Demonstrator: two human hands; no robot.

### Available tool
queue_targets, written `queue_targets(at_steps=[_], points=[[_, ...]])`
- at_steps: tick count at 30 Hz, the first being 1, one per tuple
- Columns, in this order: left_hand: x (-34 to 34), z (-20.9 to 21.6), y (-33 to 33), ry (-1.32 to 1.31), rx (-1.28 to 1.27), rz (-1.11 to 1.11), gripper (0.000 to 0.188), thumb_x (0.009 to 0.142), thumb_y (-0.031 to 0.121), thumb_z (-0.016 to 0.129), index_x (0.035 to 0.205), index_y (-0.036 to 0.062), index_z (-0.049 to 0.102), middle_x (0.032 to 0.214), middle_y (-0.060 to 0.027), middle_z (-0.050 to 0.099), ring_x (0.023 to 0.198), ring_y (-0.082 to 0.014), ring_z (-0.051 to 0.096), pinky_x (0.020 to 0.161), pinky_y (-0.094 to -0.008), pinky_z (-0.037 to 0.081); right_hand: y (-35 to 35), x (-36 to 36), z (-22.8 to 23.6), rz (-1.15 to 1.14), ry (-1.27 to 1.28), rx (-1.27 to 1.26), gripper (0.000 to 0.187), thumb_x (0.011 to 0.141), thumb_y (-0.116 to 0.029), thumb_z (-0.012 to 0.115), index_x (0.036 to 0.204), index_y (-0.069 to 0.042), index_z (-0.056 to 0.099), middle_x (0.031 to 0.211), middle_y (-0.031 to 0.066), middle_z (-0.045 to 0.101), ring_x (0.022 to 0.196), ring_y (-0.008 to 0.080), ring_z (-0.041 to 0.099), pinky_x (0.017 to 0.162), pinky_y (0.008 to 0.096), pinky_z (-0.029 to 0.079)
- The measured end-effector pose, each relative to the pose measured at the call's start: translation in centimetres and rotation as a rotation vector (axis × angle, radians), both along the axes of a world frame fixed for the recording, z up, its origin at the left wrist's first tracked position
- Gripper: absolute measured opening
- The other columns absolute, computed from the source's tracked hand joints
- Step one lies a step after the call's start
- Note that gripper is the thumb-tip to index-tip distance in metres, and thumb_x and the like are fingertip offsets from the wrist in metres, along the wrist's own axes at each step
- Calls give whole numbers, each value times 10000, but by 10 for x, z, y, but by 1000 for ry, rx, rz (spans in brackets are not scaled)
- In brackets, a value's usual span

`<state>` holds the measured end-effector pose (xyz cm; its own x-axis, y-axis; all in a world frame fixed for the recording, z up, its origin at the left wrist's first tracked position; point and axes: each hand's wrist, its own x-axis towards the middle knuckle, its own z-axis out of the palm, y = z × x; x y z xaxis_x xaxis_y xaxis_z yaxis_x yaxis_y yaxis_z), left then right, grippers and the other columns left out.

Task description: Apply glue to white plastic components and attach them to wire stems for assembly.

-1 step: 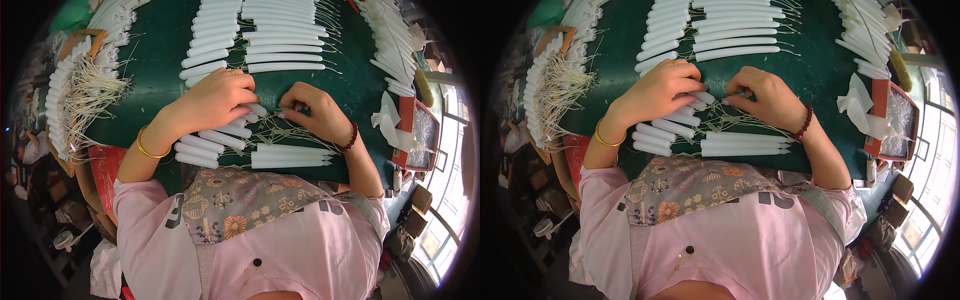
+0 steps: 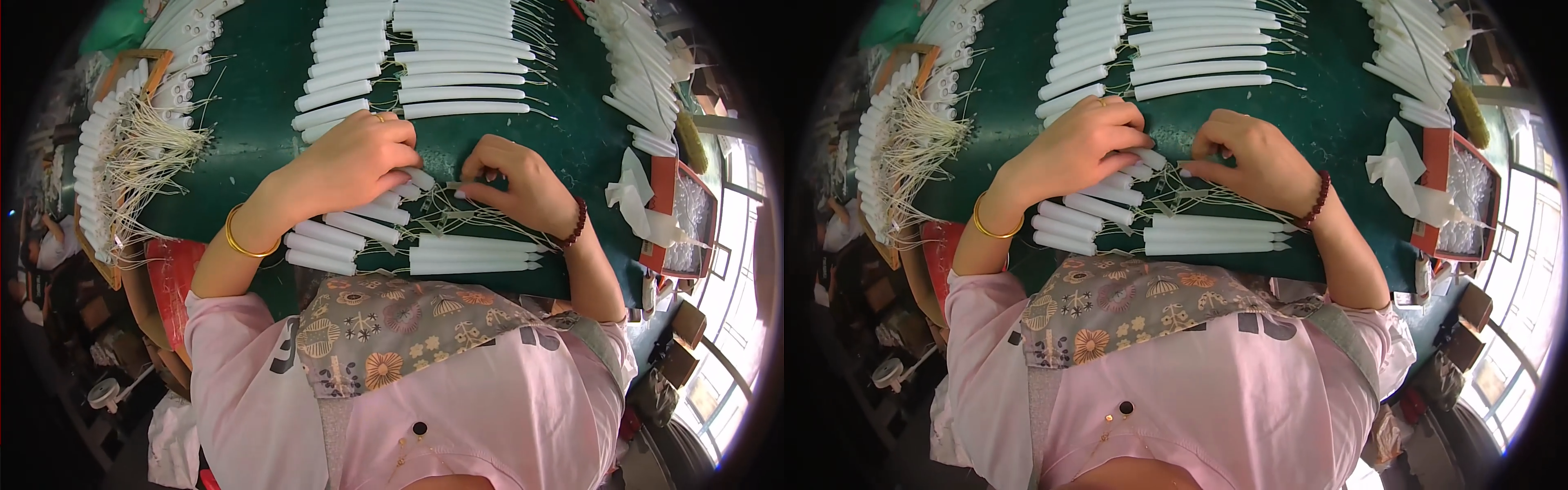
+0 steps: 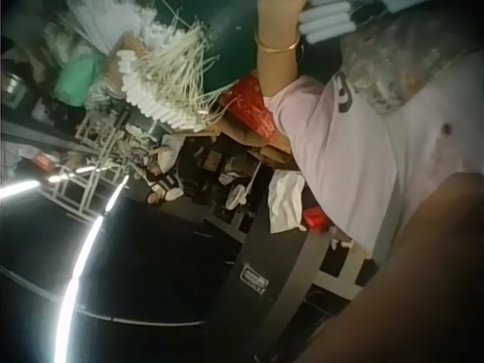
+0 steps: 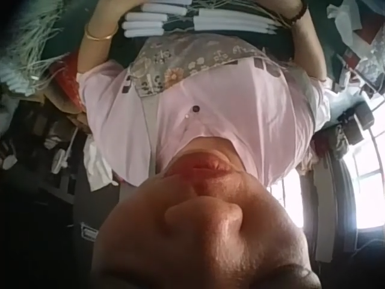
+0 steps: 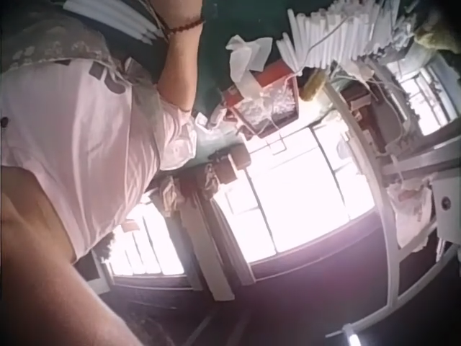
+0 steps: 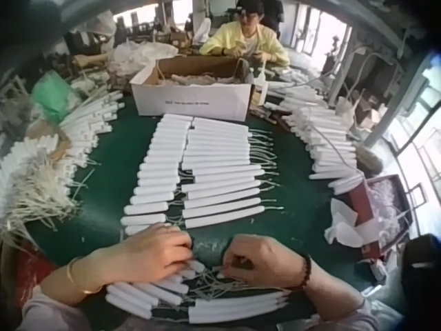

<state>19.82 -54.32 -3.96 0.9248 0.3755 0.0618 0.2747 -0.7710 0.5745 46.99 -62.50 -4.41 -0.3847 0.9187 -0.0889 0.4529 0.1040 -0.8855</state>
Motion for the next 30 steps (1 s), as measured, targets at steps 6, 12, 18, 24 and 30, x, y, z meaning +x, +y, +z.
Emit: queue_targets(at_steps=[6,12,18,24,30], points=[[2,-6,-5,12,175,-13,133,887,86,733,1000,33,686,1030,-79,639,967,-281,619,855,-420,494,-7,9,1,272,-248,317,294,750,-141,890,858,-45,634,854,69,608,808,302,601,711,392,480],[-10,13,-14,-93,-140,153,180,974,58,664,1124,9,579,1095,-117,594,933,-310,605,807,-411,501,-1,20,1,313,-18,167,208,794,-57,838,889,-17,658,865,91,650,826,302,637,738,384,500],[-12,11,-14,-162,-149,257,194,998,39,630,1162,7,533,1053,-155,598,838,-349,607,735,-434,487,6,41,1,50,123,-115,101,901,-25,766,968,17,703,967,57,719,882,142,653,811,295,526],[-21,5,-21,-54,-267,338,192,1018,49,614,1169,17,499,886,-180,647,731,-382,592,654,-455,451,6,53,25,316,22,-517,98,919,-72,769,997,-16,751,951,59,744,888,142,675,805,288,535],[-14,8,-23,-135,-294,332,183,1023,70,616,1165,25,510,889,-174,661,754,-383,625,666,-440,460,1,56,24,212,-105,-228,181,847,-152,850,954,-40,755,913,56,720,840,194,666,754,302,513]])
